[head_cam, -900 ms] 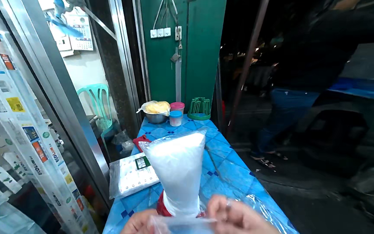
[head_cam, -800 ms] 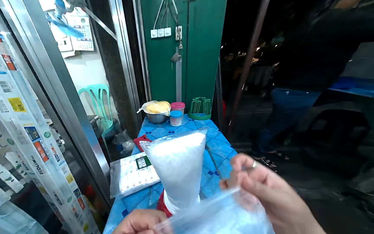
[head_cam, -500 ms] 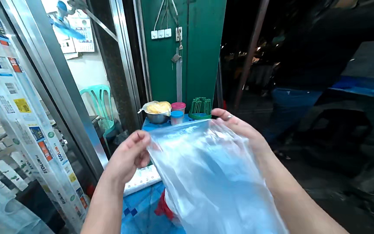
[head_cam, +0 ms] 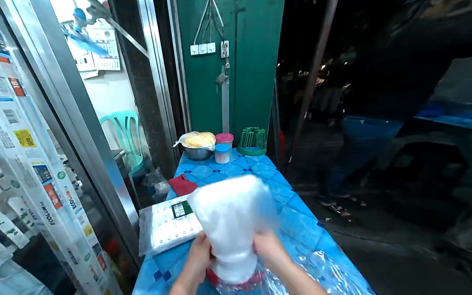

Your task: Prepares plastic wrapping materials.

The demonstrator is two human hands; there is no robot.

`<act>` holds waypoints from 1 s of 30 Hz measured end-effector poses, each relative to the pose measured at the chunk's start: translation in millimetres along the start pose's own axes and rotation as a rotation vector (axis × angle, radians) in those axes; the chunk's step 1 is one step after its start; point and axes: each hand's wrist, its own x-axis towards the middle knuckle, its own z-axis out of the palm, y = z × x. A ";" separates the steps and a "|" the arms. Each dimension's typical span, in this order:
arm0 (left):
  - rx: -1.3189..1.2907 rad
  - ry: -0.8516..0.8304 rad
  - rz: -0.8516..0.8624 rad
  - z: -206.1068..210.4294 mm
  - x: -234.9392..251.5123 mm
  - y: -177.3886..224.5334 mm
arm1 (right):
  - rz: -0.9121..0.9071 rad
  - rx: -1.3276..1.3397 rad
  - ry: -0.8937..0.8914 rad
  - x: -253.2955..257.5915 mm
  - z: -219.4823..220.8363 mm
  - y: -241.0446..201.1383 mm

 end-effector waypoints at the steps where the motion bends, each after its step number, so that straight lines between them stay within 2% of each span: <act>1: 0.086 0.001 -0.016 -4.0 9.9 -20.1 | 0.024 -0.032 0.008 4.3 5.6 25.5; 3: 0.227 0.005 -0.035 -10.3 17.4 -37.9 | 0.074 -0.056 0.028 9.1 11.1 55.4; 4: 0.266 0.005 -0.042 -11.2 16.5 -36.0 | 0.094 -0.053 0.031 9.2 9.9 56.3; 6: 0.274 0.011 -0.082 -11.0 6.1 -24.3 | 0.169 0.015 0.023 2.1 4.2 43.9; 10: 0.140 -0.032 -0.124 -14.2 -21.6 -11.6 | 0.324 0.322 -0.006 -28.3 -5.5 21.5; 12: 0.271 -0.059 -0.093 -17.3 -25.1 -21.1 | 0.326 0.289 -0.020 -38.7 -2.0 25.7; 17: 0.552 0.000 -0.078 -18.9 -12.2 -38.8 | 0.211 0.084 0.078 -25.9 5.8 54.6; 20: 0.557 -0.021 0.091 -20.5 -1.0 -35.1 | 0.062 -0.137 0.100 -14.7 3.2 58.4; 22: 0.573 -0.070 0.177 -21.0 5.6 -30.6 | 0.018 -0.375 0.052 -16.8 2.0 43.8; 26: 0.651 -0.005 0.254 -15.5 17.5 -26.4 | 0.058 -0.899 -0.035 -24.9 12.6 6.8; 28: 0.694 0.005 0.299 -14.7 22.5 -24.9 | 0.085 -1.031 -0.100 -24.6 15.7 0.3; 30: 0.704 -0.051 0.351 -17.8 32.3 -24.5 | 0.071 -1.055 -0.157 -20.9 14.0 1.1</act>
